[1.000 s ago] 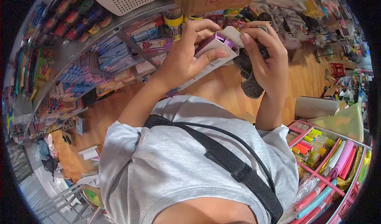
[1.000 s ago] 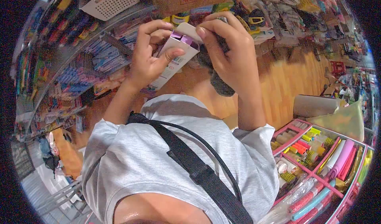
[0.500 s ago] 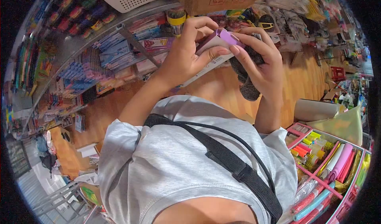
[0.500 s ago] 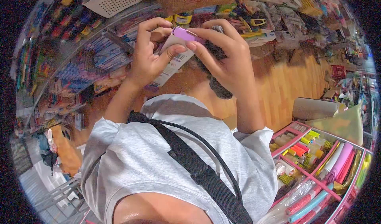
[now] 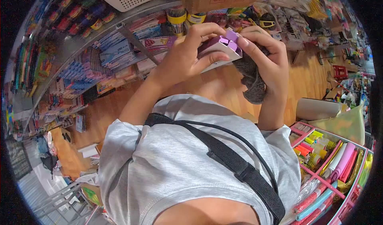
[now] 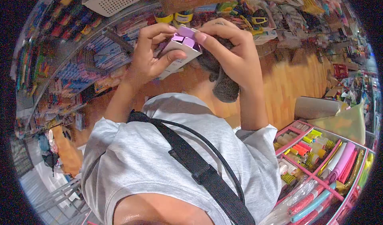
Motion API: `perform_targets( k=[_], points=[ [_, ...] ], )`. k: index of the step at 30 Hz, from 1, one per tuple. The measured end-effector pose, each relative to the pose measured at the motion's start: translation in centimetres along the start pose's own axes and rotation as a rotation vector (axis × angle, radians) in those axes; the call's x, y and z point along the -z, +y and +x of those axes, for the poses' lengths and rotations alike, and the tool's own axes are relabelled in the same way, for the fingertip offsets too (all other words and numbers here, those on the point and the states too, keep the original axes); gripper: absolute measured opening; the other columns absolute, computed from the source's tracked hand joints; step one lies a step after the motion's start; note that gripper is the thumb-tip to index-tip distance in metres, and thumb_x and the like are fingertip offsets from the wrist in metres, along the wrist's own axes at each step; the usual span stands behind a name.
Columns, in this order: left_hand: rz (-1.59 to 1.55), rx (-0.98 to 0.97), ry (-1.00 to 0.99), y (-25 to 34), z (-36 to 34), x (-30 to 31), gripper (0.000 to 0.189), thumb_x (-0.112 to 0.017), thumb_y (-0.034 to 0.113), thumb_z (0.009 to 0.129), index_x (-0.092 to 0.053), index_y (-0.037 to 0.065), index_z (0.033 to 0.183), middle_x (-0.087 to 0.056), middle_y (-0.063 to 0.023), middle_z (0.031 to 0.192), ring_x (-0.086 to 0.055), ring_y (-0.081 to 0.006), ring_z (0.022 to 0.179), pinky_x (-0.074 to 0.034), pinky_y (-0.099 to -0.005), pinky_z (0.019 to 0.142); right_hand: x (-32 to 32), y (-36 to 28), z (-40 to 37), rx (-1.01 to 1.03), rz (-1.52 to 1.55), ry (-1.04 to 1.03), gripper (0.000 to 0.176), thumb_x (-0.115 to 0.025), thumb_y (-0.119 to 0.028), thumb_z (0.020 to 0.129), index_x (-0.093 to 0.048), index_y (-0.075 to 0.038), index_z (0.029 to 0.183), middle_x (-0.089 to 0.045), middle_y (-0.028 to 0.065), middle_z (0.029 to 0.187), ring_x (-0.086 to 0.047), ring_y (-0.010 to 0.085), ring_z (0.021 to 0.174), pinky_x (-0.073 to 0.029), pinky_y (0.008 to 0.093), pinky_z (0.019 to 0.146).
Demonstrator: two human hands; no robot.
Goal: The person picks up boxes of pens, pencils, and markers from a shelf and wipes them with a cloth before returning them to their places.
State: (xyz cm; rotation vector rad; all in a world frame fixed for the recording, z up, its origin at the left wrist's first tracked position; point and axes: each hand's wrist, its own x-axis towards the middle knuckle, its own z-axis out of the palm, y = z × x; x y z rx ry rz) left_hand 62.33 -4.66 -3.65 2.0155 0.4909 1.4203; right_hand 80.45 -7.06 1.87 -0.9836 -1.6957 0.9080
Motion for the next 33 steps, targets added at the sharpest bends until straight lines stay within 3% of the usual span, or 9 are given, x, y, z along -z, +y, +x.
perform_targets(
  k=[5, 10, 12, 15, 22, 24, 27, 30, 33],
  points=[
    [-0.025, 0.083, -0.003, 0.6, 0.3, 0.2, 0.05, -0.066, 0.013, 0.074, -0.034, 0.003, 0.111, -0.052, -0.0117, 0.1, -0.056, -0.0195, 0.089, -0.045, -0.0296, 0.076, -0.2, -0.1, 0.1, 0.108, -0.158, 0.038, 0.013, -0.059, -0.005, 0.075, -0.06, 0.006, 0.083, -0.058, 0.0085, 0.08, -0.054, 0.0139, 0.076, -0.041, 0.0234, 0.069],
    [-0.084, 0.103, -0.069, 0.3, 0.4, 0.3, 0.054, -0.067, 0.01, 0.073, -0.032, 0.002, 0.113, -0.049, -0.0113, 0.101, -0.055, -0.0178, 0.09, -0.044, -0.0285, 0.079, 0.2, 0.5, 0.3, 0.029, -0.005, -0.017, 0.013, -0.058, -0.004, 0.075, -0.061, 0.004, 0.084, -0.057, 0.0099, 0.081, -0.055, 0.016, 0.076, -0.042, 0.0245, 0.067],
    [-0.099, 0.112, -0.006, 0.3, 0.5, 0.0, 0.045, -0.064, 0.014, 0.076, -0.036, 0.003, 0.109, -0.058, -0.0123, 0.087, -0.059, -0.0182, 0.081, -0.046, -0.0276, 0.07, 0.2, 0.4, 0.2, 0.042, -0.017, -0.029, 0.013, -0.058, -0.004, 0.076, -0.061, 0.004, 0.085, -0.057, 0.0107, 0.082, -0.056, 0.0172, 0.075, -0.042, 0.0251, 0.066],
    [-0.045, 0.131, 0.004, 0.1, 0.5, -0.1, 0.045, -0.064, 0.014, 0.076, -0.037, 0.004, 0.109, -0.059, -0.0122, 0.086, -0.059, -0.0173, 0.08, -0.046, -0.0273, 0.068, 0.2, -0.5, 0.0, 0.209, -0.356, -0.064, 0.015, -0.056, -0.004, 0.076, -0.061, 0.002, 0.089, -0.056, 0.0122, 0.083, -0.056, 0.0213, 0.073, -0.043, 0.0264, 0.065],
    [-0.013, 0.2, 0.017, 0.3, 0.6, 0.1, 0.046, -0.064, 0.015, 0.075, -0.04, 0.009, 0.113, -0.059, -0.0113, 0.091, -0.06, -0.0193, 0.08, -0.047, -0.0279, 0.068, -0.1, -0.7, -0.1, 0.279, -0.574, -0.095, 0.017, -0.06, -0.009, 0.075, -0.062, -0.001, 0.09, -0.056, 0.0097, 0.083, -0.056, 0.0241, 0.068, -0.045, 0.0302, 0.06],
    [0.017, 0.095, 0.078, -0.3, 0.6, -0.2, 0.044, -0.064, 0.015, 0.075, -0.043, 0.01, 0.114, -0.059, -0.0075, 0.097, -0.06, -0.0194, 0.081, -0.047, -0.0281, 0.07, -0.5, -0.6, -0.2, 0.383, -0.695, -0.033, 0.017, -0.061, -0.011, 0.074, -0.062, -0.002, 0.089, -0.056, 0.0084, 0.081, -0.056, 0.0244, 0.067, -0.045, 0.0319, 0.058],
    [0.043, 0.045, 0.078, -0.7, 0.6, -0.1, 0.042, -0.064, 0.016, 0.075, -0.045, 0.01, 0.113, -0.058, -0.0042, 0.101, -0.06, -0.0185, 0.081, -0.048, -0.0281, 0.071, -1.0, 0.3, -0.2, 0.362, -0.642, 0.043, 0.018, -0.06, -0.01, 0.074, -0.062, -0.001, 0.09, -0.057, 0.0094, 0.08, -0.057, 0.0232, 0.069, -0.045, 0.0299, 0.06],
    [0.054, 0.051, 0.066, -0.2, 0.8, 0.1, 0.041, -0.064, 0.016, 0.075, -0.045, 0.01, 0.112, -0.058, -0.0054, 0.101, -0.061, -0.02, 0.082, -0.048, -0.0282, 0.069, -0.6, 1.2, 0.2, 0.234, -0.294, 0.047, 0.019, -0.059, -0.005, 0.074, -0.061, -0.002, 0.092, -0.058, 0.0111, 0.082, -0.057, 0.0202, 0.073, -0.043, 0.0264, 0.066],
    [0.103, 0.067, 0.053, 0.0, 0.6, 0.1, 0.04, -0.064, 0.017, 0.075, -0.045, 0.01, 0.109, -0.057, -0.006, 0.099, -0.061, -0.0223, 0.082, -0.048, -0.0293, 0.068, -0.8, 1.0, 0.5, 0.202, -0.243, 0.102, 0.019, -0.061, -0.005, 0.072, -0.061, -0.003, 0.091, -0.057, 0.0107, 0.081, -0.057, 0.0216, 0.075, -0.044, 0.0271, 0.067]
  ],
)
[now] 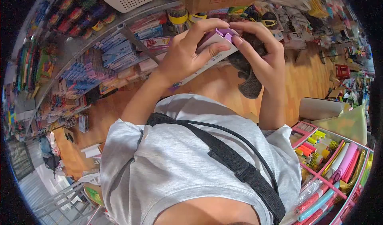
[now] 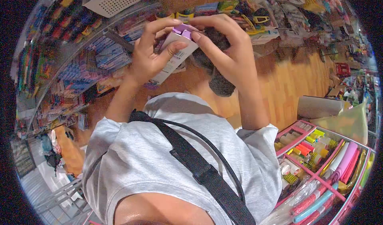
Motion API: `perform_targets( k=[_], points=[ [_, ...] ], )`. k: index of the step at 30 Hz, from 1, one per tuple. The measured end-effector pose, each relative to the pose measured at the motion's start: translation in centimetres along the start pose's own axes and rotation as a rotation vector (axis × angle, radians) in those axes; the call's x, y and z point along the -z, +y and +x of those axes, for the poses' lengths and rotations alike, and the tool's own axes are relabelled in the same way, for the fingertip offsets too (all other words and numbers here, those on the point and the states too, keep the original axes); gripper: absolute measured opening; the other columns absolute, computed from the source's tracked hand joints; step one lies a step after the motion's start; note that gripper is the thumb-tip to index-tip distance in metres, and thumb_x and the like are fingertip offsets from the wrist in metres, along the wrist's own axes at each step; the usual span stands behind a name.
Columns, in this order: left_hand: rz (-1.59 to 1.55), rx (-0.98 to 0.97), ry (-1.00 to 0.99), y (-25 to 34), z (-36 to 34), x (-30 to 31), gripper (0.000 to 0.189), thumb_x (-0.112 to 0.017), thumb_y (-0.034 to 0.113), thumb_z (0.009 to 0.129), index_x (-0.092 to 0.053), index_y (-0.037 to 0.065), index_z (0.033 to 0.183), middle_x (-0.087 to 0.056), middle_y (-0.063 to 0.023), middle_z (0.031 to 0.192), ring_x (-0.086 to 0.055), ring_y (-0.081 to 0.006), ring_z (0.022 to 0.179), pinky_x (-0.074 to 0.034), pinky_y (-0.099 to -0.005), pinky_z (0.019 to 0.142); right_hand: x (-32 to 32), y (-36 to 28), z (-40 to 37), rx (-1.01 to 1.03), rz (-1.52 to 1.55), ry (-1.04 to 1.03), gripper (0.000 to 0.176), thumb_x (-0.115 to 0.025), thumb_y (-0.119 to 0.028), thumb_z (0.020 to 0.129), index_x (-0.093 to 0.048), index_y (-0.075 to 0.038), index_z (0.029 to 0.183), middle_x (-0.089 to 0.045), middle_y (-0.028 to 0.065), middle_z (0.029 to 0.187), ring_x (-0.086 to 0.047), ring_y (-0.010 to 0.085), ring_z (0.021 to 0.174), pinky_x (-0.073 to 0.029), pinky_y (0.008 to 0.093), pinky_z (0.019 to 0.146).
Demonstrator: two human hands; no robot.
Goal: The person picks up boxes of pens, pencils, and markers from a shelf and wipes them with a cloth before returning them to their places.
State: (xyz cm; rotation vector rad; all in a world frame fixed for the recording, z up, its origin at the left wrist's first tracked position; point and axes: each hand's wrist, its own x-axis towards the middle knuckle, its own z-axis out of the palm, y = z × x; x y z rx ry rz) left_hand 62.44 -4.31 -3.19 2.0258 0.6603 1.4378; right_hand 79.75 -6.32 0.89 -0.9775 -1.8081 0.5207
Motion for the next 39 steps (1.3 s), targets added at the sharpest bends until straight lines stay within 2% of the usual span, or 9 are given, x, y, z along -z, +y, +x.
perform_targets(
  k=[4, 6, 13, 17, 19, 26, 32, 37, 39],
  points=[
    [-0.007, -0.002, 0.01, 0.1, -0.1, 0.0, 0.039, -0.064, 0.018, 0.075, -0.045, 0.01, 0.108, -0.057, -0.0071, 0.098, -0.06, -0.0248, 0.082, -0.048, -0.0304, 0.068, -0.1, -0.7, 0.0, 0.172, -0.214, 0.055, 0.02, -0.063, -0.005, 0.07, -0.062, -0.005, 0.09, -0.057, 0.0105, 0.081, -0.057, 0.023, 0.079, -0.045, 0.0287, 0.067],
    [0.058, 0.028, -0.049, 0.4, -0.2, 0.2, 0.045, -0.063, 0.012, 0.076, -0.037, 0.003, 0.111, -0.052, -0.0122, 0.105, -0.055, -0.0216, 0.095, -0.046, -0.031, 0.08, -0.5, -1.9, -0.5, 0.119, -0.325, 0.094, 0.027, -0.062, 0.003, 0.068, -0.06, -0.002, 0.095, -0.057, 0.0083, 0.085, -0.056, 0.0198, 0.083, -0.043, 0.0275, 0.074],
    [0.118, -0.073, 0.072, 0.3, -0.1, 0.0, 0.042, -0.064, 0.016, 0.075, -0.043, 0.008, 0.11, -0.056, -0.0107, 0.099, -0.06, -0.0271, 0.084, -0.048, -0.0316, 0.069, -1.0, -0.7, -0.3, 0.25, -0.331, 0.249, 0.021, -0.066, -0.002, 0.066, -0.063, -0.006, 0.086, -0.056, 0.0098, 0.089, -0.058, 0.022, 0.076, -0.047, 0.029, 0.064],
    [0.083, -0.008, 0.028, 0.1, -0.2, 0.1, 0.048, -0.064, 0.014, 0.076, -0.035, 0.003, 0.112, -0.052, -0.0128, 0.105, -0.056, -0.0202, 0.091, -0.047, -0.0291, 0.077, -1.5, -0.8, -0.6, 0.277, -0.332, 0.24, 0.018, -0.066, -0.002, 0.065, -0.064, -0.006, 0.082, -0.056, 0.0098, 0.089, -0.058, 0.0216, 0.075, -0.047, 0.029, 0.063],
    [0.083, -0.032, 0.046, -0.1, -0.2, 0.1, 0.048, -0.064, 0.015, 0.076, -0.035, 0.003, 0.112, -0.052, -0.0129, 0.105, -0.056, -0.0204, 0.09, -0.047, -0.0293, 0.076, -1.4, -1.2, -0.6, 0.2, -0.283, 0.145, 0.017, -0.065, 0.001, 0.066, -0.065, -0.004, 0.083, -0.057, 0.0095, 0.09, -0.057, 0.0192, 0.083, -0.045, 0.0292, 0.073],
    [0.144, -0.047, 0.019, 0.7, 0.5, 0.3, 0.04, -0.063, 0.016, 0.076, -0.045, 0.004, 0.11, -0.058, -0.0121, 0.096, -0.058, -0.0213, 0.086, -0.047, -0.0295, 0.071, -1.0, -1.0, -0.3, 0.114, -0.168, 0.081, 0.014, -0.064, 0.001, 0.067, -0.064, -0.003, 0.081, -0.057, 0.0095, 0.09, -0.055, 0.0189, 0.085, -0.044, 0.0289, 0.073],
    [0.043, -0.007, 0.047, 0.0, 0.3, 0.2, 0.034, -0.063, 0.016, 0.075, -0.05, 0.008, 0.106, -0.059, -0.01, 0.094, -0.06, -0.0254, 0.081, -0.048, -0.0307, 0.067, -2.8, -0.8, -0.9, -0.009, 0.131, 0.316, 0.013, -0.065, 0.005, 0.067, -0.059, 0.0, 0.078, -0.059, 0.0095, 0.086, -0.057, 0.0188, 0.082, -0.044, 0.0272, 0.072],
    [-0.015, -0.045, 0.126, 0.0, 0.6, -0.1, 0.032, -0.063, 0.015, 0.075, -0.051, 0.008, 0.104, -0.06, -0.0081, 0.092, -0.06, -0.0247, 0.081, -0.047, -0.0307, 0.068, -2.1, 0.7, -0.3, 0.314, -0.134, 0.213, 0.018, -0.066, 0.004, 0.065, -0.06, -0.001, 0.081, -0.06, 0.0083, 0.08, -0.058, 0.0201, 0.072, -0.046, 0.0265, 0.064],
    [0.038, -0.064, 0.045, -0.2, 0.4, 0.4, 0.031, -0.063, 0.015, 0.075, -0.051, 0.008, 0.103, -0.06, -0.0071, 0.093, -0.061, -0.0232, 0.08, -0.047, -0.0301, 0.068, -2.2, 0.6, -0.3, 0.286, -0.106, 0.222, 0.018, -0.066, 0.004, 0.065, -0.06, -0.001, 0.081, -0.06, 0.0088, 0.079, -0.058, 0.0203, 0.072, -0.046, 0.0267, 0.064]
  ],
)
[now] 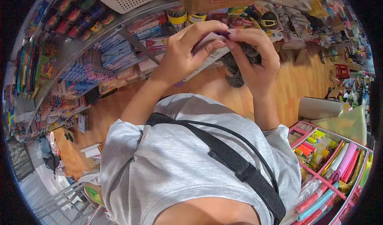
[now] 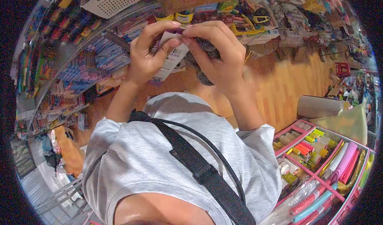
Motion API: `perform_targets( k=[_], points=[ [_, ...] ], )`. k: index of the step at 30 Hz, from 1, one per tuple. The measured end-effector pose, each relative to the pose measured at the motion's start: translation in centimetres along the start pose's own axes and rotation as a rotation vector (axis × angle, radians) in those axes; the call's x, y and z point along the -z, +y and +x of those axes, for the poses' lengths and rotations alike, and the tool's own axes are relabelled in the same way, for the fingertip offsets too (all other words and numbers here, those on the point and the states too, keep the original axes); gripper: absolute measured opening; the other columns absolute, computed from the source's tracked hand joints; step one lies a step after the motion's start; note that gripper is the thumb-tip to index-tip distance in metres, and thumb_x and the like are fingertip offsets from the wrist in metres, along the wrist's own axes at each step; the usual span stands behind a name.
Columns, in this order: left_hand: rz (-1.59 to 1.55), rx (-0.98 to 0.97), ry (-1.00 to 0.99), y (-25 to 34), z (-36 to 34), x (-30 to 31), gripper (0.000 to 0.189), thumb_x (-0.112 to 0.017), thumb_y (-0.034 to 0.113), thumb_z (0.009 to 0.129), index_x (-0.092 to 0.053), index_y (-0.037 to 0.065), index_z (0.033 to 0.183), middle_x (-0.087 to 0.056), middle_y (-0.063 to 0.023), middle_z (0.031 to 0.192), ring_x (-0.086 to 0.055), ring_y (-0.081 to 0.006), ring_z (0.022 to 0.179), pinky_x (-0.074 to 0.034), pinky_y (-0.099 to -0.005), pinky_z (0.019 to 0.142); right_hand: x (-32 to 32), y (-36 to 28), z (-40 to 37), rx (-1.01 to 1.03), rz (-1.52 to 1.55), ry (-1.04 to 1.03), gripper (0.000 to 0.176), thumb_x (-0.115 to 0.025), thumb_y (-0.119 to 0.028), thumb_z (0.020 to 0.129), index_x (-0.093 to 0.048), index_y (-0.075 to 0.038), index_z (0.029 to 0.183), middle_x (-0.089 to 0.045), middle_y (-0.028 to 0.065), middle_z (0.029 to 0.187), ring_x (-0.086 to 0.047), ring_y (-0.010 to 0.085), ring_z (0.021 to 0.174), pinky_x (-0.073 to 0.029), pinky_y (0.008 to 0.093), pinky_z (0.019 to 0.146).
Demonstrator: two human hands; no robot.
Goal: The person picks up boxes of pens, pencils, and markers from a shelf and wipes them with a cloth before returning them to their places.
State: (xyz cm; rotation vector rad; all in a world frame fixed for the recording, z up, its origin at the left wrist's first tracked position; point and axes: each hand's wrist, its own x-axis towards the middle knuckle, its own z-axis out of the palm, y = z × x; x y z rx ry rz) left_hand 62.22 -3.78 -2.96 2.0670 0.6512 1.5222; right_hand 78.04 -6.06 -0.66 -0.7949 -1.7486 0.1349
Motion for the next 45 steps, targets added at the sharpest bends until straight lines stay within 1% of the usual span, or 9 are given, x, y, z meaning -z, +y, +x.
perform_targets(
  k=[19, 21, 24, 31, 34, 37, 40, 42, 45],
  points=[
    [0.021, 0.074, 0.037, 0.1, 0.1, 0.2, 0.029, -0.064, 0.016, 0.075, -0.052, 0.004, 0.098, -0.06, -0.0083, 0.087, -0.061, -0.0209, 0.076, -0.047, -0.0284, 0.065, 0.3, -0.6, 0.2, -0.139, 0.066, -0.096, 0.017, -0.062, 0.005, 0.069, -0.062, 0.001, 0.085, -0.06, 0.0116, 0.085, -0.058, 0.0202, 0.08, -0.044, 0.0273, 0.071],
    [0.002, 0.105, 0.013, 0.1, 0.0, 0.3, 0.03, -0.064, 0.018, 0.077, -0.052, 0.002, 0.099, -0.059, -0.0085, 0.09, -0.057, -0.0126, 0.08, -0.046, -0.0254, 0.072, 0.1, -0.6, 0.3, -0.139, 0.04, -0.074, 0.019, -0.062, 0.006, 0.069, -0.062, 0.0, 0.087, -0.06, 0.0112, 0.085, -0.057, 0.0196, 0.081, -0.044, 0.027, 0.072],
    [0.027, 0.052, 0.032, -0.4, -0.1, 0.2, 0.027, -0.064, 0.016, 0.075, -0.052, 0.004, 0.096, -0.06, -0.0084, 0.086, -0.061, -0.0207, 0.076, -0.047, -0.0276, 0.065, 0.1, -0.3, 0.1, -0.082, 0.023, -0.113, 0.021, -0.062, 0.005, 0.068, -0.062, 0.0, 0.089, -0.06, 0.0111, 0.087, -0.057, 0.0197, 0.081, -0.044, 0.0272, 0.073],
    [-0.101, 0.102, 0.113, -0.8, -0.5, 0.2, 0.024, -0.064, 0.015, 0.075, -0.054, 0.005, 0.095, -0.06, -0.0086, 0.085, -0.061, -0.019, 0.074, -0.047, -0.0263, 0.065, -0.3, -0.2, 0.0, -0.203, 0.133, -0.184, 0.029, -0.063, 0.004, 0.069, -0.06, 0.0, 0.097, -0.06, 0.0121, 0.095, -0.056, 0.0204, 0.087, -0.042, 0.028, 0.078],
    [0.044, 0.127, 0.016, -0.7, -0.3, 1.3, 0.037, -0.065, 0.022, 0.075, -0.05, 0.004, 0.104, -0.057, -0.0058, 0.095, -0.056, -0.0146, 0.084, -0.046, -0.0267, 0.074, -0.8, -0.3, -0.1, -0.219, 0.137, -0.158, 0.03, -0.062, 0.002, 0.069, -0.06, -0.001, 0.099, -0.06, 0.0123, 0.093, -0.057, 0.0209, 0.085, -0.043, 0.028, 0.076],
    [-0.178, 0.291, -0.036, 0.0, -0.1, 2.1, 0.044, -0.066, 0.021, 0.074, -0.047, 0.004, 0.109, -0.047, -0.0081, 0.116, -0.05, -0.0154, 0.097, -0.042, -0.0292, 0.081, -1.1, -1.0, 0.7, -0.201, 0.1, -0.091, 0.028, -0.06, 0.004, 0.069, -0.061, -0.002, 0.096, -0.06, 0.0129, 0.088, -0.057, 0.021, 0.081, -0.043, 0.0275, 0.074],
    [-0.099, 0.298, -0.148, 0.1, -1.9, 4.2, 0.063, -0.067, 0.023, 0.072, -0.035, 0.008, 0.124, -0.055, -0.0087, 0.097, -0.055, -0.0169, 0.085, -0.044, -0.0308, 0.075, -1.0, -1.0, 2.0, -0.315, 0.176, 0.136, 0.023, -0.058, 0.004, 0.073, -0.06, 0.003, 0.096, -0.059, 0.0117, 0.096, -0.055, 0.0184, 0.086, -0.043, 0.0291, 0.078],
    [0.09, 0.261, -0.217, -0.5, -3.4, 6.5, 0.066, -0.067, 0.023, 0.072, -0.033, 0.007, 0.127, -0.057, -0.0089, 0.096, -0.057, -0.0167, 0.086, -0.045, -0.0321, 0.074, -3.4, -0.2, 3.5, -0.537, 0.615, 0.392, 0.027, -0.056, 0.0, 0.077, -0.055, 0.005, 0.104, -0.058, 0.0112, 0.099, -0.054, 0.0178, 0.089, -0.042, 0.0303, 0.082],
    [0.038, 0.663, -0.202, 2.8, -5.7, 10.6, 0.049, -0.064, 0.019, 0.076, -0.04, 0.004, 0.116, -0.057, -0.0103, 0.097, -0.057, -0.0124, 0.086, -0.046, -0.0285, 0.071, -6.4, -0.7, 5.6, -0.547, 0.731, 0.276, 0.03, -0.054, -0.004, 0.08, -0.052, 0.004, 0.108, -0.056, 0.0114, 0.102, -0.054, 0.0159, 0.09, -0.04, 0.0276, 0.083]
  ],
)
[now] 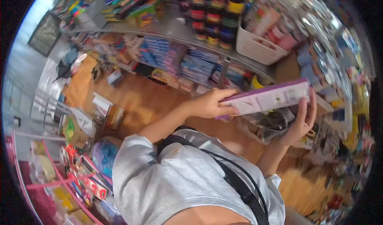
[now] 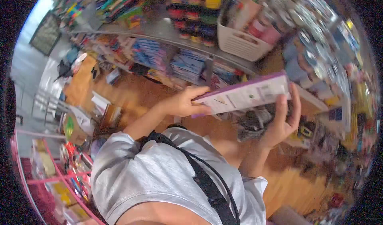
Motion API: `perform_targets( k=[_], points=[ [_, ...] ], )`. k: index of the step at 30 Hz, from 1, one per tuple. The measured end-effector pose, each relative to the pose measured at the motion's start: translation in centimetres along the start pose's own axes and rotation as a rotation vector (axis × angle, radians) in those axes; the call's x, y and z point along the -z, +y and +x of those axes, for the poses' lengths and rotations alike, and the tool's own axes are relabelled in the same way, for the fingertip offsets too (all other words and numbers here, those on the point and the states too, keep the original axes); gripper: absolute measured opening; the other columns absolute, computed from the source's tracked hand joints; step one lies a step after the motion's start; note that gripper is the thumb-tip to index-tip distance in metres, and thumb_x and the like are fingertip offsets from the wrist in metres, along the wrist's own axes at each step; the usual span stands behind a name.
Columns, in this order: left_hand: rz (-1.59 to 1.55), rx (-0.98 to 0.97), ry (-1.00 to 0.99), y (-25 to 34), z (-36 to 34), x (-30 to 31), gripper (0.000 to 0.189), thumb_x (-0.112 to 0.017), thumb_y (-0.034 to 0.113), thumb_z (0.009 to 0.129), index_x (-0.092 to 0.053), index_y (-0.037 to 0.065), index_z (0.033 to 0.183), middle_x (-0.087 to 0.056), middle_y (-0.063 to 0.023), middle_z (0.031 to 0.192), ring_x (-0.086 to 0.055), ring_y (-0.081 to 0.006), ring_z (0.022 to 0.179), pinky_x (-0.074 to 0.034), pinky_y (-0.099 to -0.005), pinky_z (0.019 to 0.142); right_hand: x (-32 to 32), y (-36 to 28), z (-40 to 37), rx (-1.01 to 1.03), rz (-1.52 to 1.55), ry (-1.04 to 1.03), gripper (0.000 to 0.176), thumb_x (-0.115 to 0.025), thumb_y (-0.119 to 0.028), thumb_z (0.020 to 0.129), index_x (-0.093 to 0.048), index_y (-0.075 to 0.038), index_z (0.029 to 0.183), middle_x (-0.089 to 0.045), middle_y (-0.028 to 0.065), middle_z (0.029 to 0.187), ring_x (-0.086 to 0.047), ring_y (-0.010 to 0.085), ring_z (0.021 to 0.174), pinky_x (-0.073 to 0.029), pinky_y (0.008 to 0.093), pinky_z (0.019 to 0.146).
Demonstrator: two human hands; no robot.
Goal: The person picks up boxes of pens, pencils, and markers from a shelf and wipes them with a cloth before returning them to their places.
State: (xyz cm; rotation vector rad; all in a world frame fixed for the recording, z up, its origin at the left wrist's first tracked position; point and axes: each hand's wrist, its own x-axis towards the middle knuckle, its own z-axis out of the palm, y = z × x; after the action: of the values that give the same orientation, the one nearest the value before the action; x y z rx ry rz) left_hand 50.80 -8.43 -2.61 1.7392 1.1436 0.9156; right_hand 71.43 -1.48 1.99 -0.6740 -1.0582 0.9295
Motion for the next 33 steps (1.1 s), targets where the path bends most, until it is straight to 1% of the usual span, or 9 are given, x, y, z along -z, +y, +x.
perform_targets(
  k=[3, 7, 11, 18, 24, 26, 28, 31, 33],
  points=[
    [-0.501, 0.008, 0.273, 0.0, -4.3, 1.9, 0.035, -0.063, 0.012, 0.077, -0.044, 0.001, 0.105, -0.057, -0.0088, 0.092, -0.057, -0.0112, 0.08, -0.047, -0.0244, 0.065, -3.6, 2.3, -0.6, -0.022, -0.012, -0.185, 0.037, -0.054, -0.005, 0.08, -0.047, 0.003, 0.116, -0.053, 0.0092, 0.109, -0.05, 0.0139, 0.094, -0.036, 0.0266, 0.087],
    [-0.581, 0.072, 0.845, 1.5, -9.4, 8.6, 0.032, -0.06, 0.006, 0.076, -0.044, 0.0, 0.104, -0.057, -0.0086, 0.088, -0.058, -0.0144, 0.064, -0.05, -0.0262, 0.052, -7.7, 3.6, -1.5, -0.06, 0.019, -0.447, 0.034, -0.051, -0.008, 0.082, -0.048, 0.002, 0.115, -0.058, 0.0081, 0.09, -0.052, 0.0124, 0.085, -0.037, 0.0248, 0.082],
    [-0.084, -0.018, 1.34, 3.4, -12.1, 18.2, 0.022, -0.056, 0.015, 0.081, -0.055, -0.002, 0.095, -0.058, -0.0049, 0.077, -0.054, -0.0086, 0.062, -0.044, -0.0207, 0.052, -9.1, 6.4, -3.2, -0.3, 0.037, -0.471, 0.026, -0.053, -0.011, 0.082, -0.054, 0.003, 0.105, -0.058, 0.0072, 0.09, -0.052, 0.0121, 0.085, -0.038, 0.0242, 0.082],
    [0.327, 0.227, 1.181, 4.0, -14.3, 35.2, 0.032, -0.056, 0.024, 0.079, -0.06, -0.005, 0.091, -0.059, -0.0053, 0.084, -0.051, -0.0095, 0.074, -0.038, -0.0218, 0.067, -10.7, 9.5, -5.8, -0.41, -0.046, -0.402, 0.022, -0.053, -0.013, 0.083, -0.056, 0.002, 0.099, -0.057, 0.0049, 0.093, -0.054, 0.0114, 0.083, -0.04, 0.0227, 0.079],
    [0.418, 0.133, 1.078, 2.7, -11.0, 43.6, 0.022, -0.051, 0.015, 0.074, -0.06, -0.005, 0.075, -0.06, -0.0084, 0.073, -0.055, -0.0143, 0.059, -0.043, -0.0303, 0.05, -11.9, 11.4, -7.6, -0.45, -0.021, -0.239, 0.022, -0.053, -0.014, 0.083, -0.057, 0.002, 0.098, -0.057, 0.0045, 0.09, -0.054, 0.0106, 0.081, -0.04, 0.0226, 0.077],
    [0.253, 0.312, 1.046, 3.0, -8.9, 44.9, 0.032, -0.048, 0.013, 0.076, -0.055, -0.004, 0.102, -0.06, -0.007, 0.09, -0.055, -0.0113, 0.07, -0.043, -0.0243, 0.056, -12.6, 11.3, -8.4, -0.442, -0.043, -0.203, 0.022, -0.053, -0.014, 0.083, -0.057, 0.002, 0.099, -0.057, 0.0046, 0.09, -0.054, 0.0107, 0.081, -0.04, 0.0225, 0.077],
    [0.38, 0.292, 0.932, 2.9, -7.3, 46.8, 0.037, -0.044, 0.015, 0.076, -0.052, -0.004, 0.107, -0.059, -0.009, 0.096, -0.057, -0.0155, 0.072, -0.045, -0.027, 0.061, -13.4, 11.3, -8.5, -0.422, -0.069, -0.169, 0.023, -0.054, -0.014, 0.083, -0.057, 0.002, 0.099, -0.058, 0.0048, 0.091, -0.054, 0.0108, 0.082, -0.04, 0.0222, 0.076],
    [0.999, 0.574, 0.518, 3.2, -5.3, 48.3, 0.04, -0.038, 0.017, 0.071, -0.056, -0.005, 0.098, -0.059, -0.0227, 0.091, -0.059, -0.0321, 0.077, -0.045, -0.0395, 0.074, -12.9, 12.9, -9.1, -0.479, -0.035, -0.128, 0.023, -0.053, -0.014, 0.083, -0.057, 0.002, 0.099, -0.058, 0.0048, 0.093, -0.054, 0.0109, 0.082, -0.04, 0.0224, 0.076],
    [1.46, 0.477, 0.344, 2.0, -3.9, 50.4, 0.035, -0.039, 0.016, 0.069, -0.06, -0.002, 0.091, -0.057, -0.0273, 0.087, -0.058, -0.0368, 0.076, -0.044, -0.0411, 0.074, -12.8, 13.0, -9.2, -0.433, -0.093, -0.14, 0.023, -0.053, -0.013, 0.083, -0.057, 0.001, 0.1, -0.058, 0.0045, 0.094, -0.053, 0.0105, 0.083, -0.039, 0.0228, 0.078]
  ],
)
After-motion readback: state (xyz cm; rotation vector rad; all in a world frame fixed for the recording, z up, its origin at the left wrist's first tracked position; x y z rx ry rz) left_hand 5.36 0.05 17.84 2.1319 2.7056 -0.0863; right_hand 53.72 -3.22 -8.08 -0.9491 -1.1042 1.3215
